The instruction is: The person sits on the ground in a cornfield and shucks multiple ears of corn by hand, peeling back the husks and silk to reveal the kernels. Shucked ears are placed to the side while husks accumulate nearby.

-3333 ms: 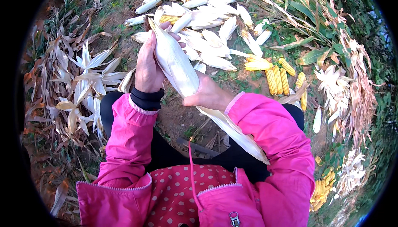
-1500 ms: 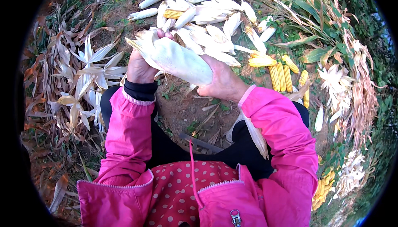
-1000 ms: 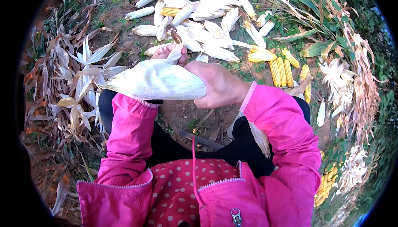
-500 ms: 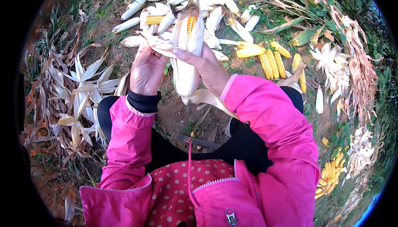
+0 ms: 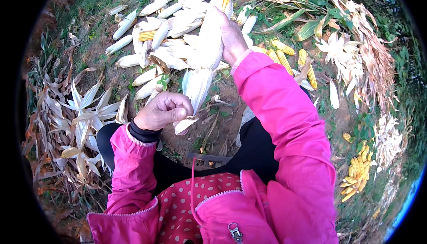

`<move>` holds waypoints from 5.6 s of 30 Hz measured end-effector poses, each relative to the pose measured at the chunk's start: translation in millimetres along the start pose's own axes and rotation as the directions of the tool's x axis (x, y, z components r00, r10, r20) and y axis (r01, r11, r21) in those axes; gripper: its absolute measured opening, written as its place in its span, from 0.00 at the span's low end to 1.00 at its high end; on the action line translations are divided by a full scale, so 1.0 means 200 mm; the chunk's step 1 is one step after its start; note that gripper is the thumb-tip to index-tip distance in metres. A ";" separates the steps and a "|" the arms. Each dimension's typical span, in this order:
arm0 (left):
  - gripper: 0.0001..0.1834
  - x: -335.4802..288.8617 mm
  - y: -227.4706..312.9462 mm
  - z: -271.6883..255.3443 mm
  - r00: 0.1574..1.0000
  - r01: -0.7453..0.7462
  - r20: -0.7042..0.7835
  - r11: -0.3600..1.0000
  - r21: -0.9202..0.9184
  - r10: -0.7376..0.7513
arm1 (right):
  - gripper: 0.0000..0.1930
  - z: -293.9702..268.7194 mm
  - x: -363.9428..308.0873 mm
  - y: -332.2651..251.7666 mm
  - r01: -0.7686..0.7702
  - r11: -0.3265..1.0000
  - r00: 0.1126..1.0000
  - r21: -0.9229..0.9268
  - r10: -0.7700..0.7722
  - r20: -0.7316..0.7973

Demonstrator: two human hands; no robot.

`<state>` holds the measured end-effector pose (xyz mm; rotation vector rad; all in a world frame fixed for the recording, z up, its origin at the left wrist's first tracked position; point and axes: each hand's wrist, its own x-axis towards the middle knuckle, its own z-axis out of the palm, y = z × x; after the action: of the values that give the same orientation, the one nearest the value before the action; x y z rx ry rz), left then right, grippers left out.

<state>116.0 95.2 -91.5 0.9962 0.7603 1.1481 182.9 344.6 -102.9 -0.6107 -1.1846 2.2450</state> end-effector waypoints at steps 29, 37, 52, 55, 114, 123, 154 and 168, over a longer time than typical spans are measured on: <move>0.18 0.05 -0.08 -0.20 0.467 -0.785 -0.884 0.443 -0.433 -0.036 | 0.36 0.30 -0.45 0.35 0.059 0.924 0.929 -0.378 0.088 0.360; 0.05 -0.01 -0.06 -0.16 0.767 -0.636 -0.623 0.319 -0.703 0.154 | 0.25 0.21 -0.23 0.33 -0.125 0.990 0.989 0.060 0.120 0.084; 0.43 -0.32 0.24 -0.15 0.808 -0.526 -0.320 0.851 -0.012 0.495 | 0.22 0.11 0.00 -0.10 0.320 0.861 0.943 -0.394 -0.251 0.216; 0.45 -0.25 0.24 -0.16 0.592 -0.593 -0.638 0.802 0.067 0.492 | 0.26 0.13 -0.05 -0.03 0.290 0.883 0.942 -0.370 -0.194 0.276; 0.24 0.03 -0.09 -0.21 0.678 -0.561 -0.722 0.732 -0.386 0.139 | 0.09 0.38 -0.46 -0.05 0.472 0.705 0.723 -0.529 0.033 0.690; 0.25 -0.06 -0.07 -0.40 0.442 -0.631 -0.846 0.773 -0.057 0.299 | 0.09 0.32 -0.64 0.15 0.508 0.423 0.108 -0.750 0.833 0.543; 0.33 0.03 -0.05 -0.16 0.718 -0.483 -0.653 0.848 -0.219 0.241 | 0.04 0.33 -0.35 -0.04 0.405 0.843 0.827 -0.354 -0.173 0.535; 0.35 0.00 -0.04 -0.14 0.755 -0.516 -0.607 0.795 -0.318 0.247 | 0.19 0.33 -0.32 -0.02 0.398 0.785 0.887 -0.475 -0.196 0.419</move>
<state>92.7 100.8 -109.2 0.4078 0.6611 1.9381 193.2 266.3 -55.5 -0.1875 -1.9932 1.7639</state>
